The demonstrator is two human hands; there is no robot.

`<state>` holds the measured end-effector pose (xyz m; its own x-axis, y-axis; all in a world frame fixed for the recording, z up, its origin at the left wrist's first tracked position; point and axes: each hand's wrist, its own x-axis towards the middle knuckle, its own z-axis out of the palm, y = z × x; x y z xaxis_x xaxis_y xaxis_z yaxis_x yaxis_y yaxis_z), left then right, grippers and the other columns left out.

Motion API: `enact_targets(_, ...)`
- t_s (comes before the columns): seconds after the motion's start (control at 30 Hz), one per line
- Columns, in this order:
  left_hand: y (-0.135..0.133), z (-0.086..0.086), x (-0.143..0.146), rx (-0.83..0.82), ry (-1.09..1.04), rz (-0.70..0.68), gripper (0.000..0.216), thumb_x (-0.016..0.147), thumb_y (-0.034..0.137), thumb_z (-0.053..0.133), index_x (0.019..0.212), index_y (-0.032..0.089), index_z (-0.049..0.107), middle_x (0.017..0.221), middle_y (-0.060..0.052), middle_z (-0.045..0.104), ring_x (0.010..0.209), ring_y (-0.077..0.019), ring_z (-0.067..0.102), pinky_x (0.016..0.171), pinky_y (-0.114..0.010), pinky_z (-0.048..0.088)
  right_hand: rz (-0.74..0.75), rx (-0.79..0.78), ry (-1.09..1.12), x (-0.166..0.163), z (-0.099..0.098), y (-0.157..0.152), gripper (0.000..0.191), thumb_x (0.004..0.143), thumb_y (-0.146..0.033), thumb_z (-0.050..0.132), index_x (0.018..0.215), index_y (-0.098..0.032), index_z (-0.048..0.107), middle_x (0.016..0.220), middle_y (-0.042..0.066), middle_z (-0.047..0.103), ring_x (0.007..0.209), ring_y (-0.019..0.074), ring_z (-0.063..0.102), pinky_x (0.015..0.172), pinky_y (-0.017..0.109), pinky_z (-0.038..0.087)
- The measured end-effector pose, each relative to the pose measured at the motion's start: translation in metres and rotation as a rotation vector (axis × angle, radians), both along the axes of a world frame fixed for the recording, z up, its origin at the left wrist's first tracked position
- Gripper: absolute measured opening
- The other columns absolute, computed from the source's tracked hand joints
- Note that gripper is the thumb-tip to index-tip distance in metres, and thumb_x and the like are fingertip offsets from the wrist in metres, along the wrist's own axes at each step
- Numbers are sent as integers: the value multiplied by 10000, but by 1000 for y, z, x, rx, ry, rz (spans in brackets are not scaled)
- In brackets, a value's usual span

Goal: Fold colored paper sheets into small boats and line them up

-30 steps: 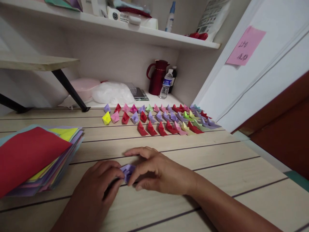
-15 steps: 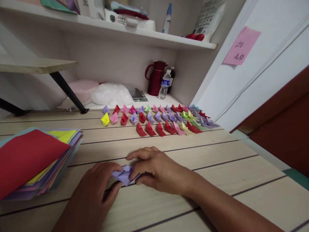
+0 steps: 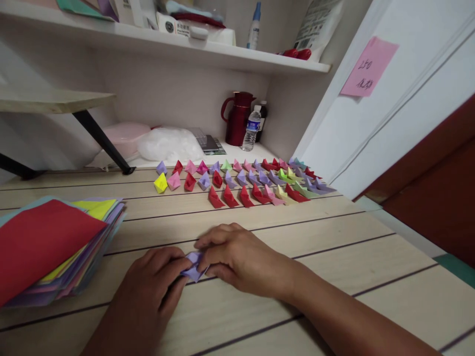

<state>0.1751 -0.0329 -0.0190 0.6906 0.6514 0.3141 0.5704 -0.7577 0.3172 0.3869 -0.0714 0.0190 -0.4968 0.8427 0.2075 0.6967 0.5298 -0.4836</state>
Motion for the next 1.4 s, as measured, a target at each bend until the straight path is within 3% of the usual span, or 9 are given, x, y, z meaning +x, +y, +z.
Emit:
enact_targets(0.17, -1, 6, 1, 5, 66, -1, 279, 845, 44, 503, 962, 234, 670, 1001, -41, 689, 935, -271, 639, 815, -492, 515, -28, 20, 8, -5, -5, 1, 71, 922, -225, 653, 960, -233, 713, 1167, 60, 699, 1123, 199, 613, 1010, 365, 415)
enact_targets(0.33, 7, 1, -4, -163, -89, 45, 225, 762, 51, 580, 896, 227, 623, 979, -31, 681, 943, -245, 629, 842, -460, 496, -67, 8, 162, -2, -11, 7, 107, 825, -190, 765, 898, -209, 689, 1069, 58, 720, 1071, 199, 633, 967, 357, 432)
enact_targets(0.53, 12, -2, -4, -171, -187, 63, 230, 725, 21, 579, 819, 228, 610, 912, -15, 676, 884, -219, 622, 811, -419, 480, -96, -19, 254, -1, -11, 8, 108, 802, -157, 774, 830, -198, 678, 999, 51, 730, 982, 192, 661, 915, 343, 468)
enact_targets(0.77, 13, -8, -7, -31, -157, -39, 210, 773, 43, 587, 812, 236, 660, 918, -13, 691, 888, -212, 647, 789, -408, 503, -116, -59, 337, 2, -13, 10, 96, 802, -135, 771, 847, -186, 704, 991, 57, 726, 971, 179, 652, 875, 294, 488)
enact_targets(0.97, 8, -5, -7, 143, -127, -84, 188, 777, 28, 619, 799, 212, 654, 863, -11, 691, 784, -212, 646, 698, -396, 536, -185, -173, 513, 6, -13, 9, 118, 789, -107, 762, 825, -164, 665, 985, 54, 702, 862, 166, 655, 735, 251, 492)
enact_targets(1.23, 4, 0, -8, 211, -32, -112, 223, 800, -5, 564, 856, 195, 645, 900, -27, 693, 825, -222, 647, 723, -392, 557, -250, -237, 408, 7, -8, 6, 99, 794, -146, 762, 754, -160, 673, 776, 12, 690, 658, 125, 607, 583, 211, 445)
enact_targets(1.3, 4, 2, -6, 188, -58, -82, 205, 767, 8, 619, 841, 198, 643, 868, -18, 690, 790, -218, 649, 703, -393, 562, -211, -211, 406, 6, -7, 6, 124, 787, -181, 783, 747, -166, 667, 816, 20, 693, 715, 139, 633, 629, 223, 475)
enact_targets(1.4, 5, 4, -4, 154, -85, -60, 224, 731, 10, 659, 839, 207, 649, 854, -11, 689, 770, -222, 651, 685, -407, 567, -121, -135, 437, 3, -6, 7, 170, 769, -256, 819, 798, -178, 670, 1018, 72, 690, 1002, 202, 649, 856, 292, 502)
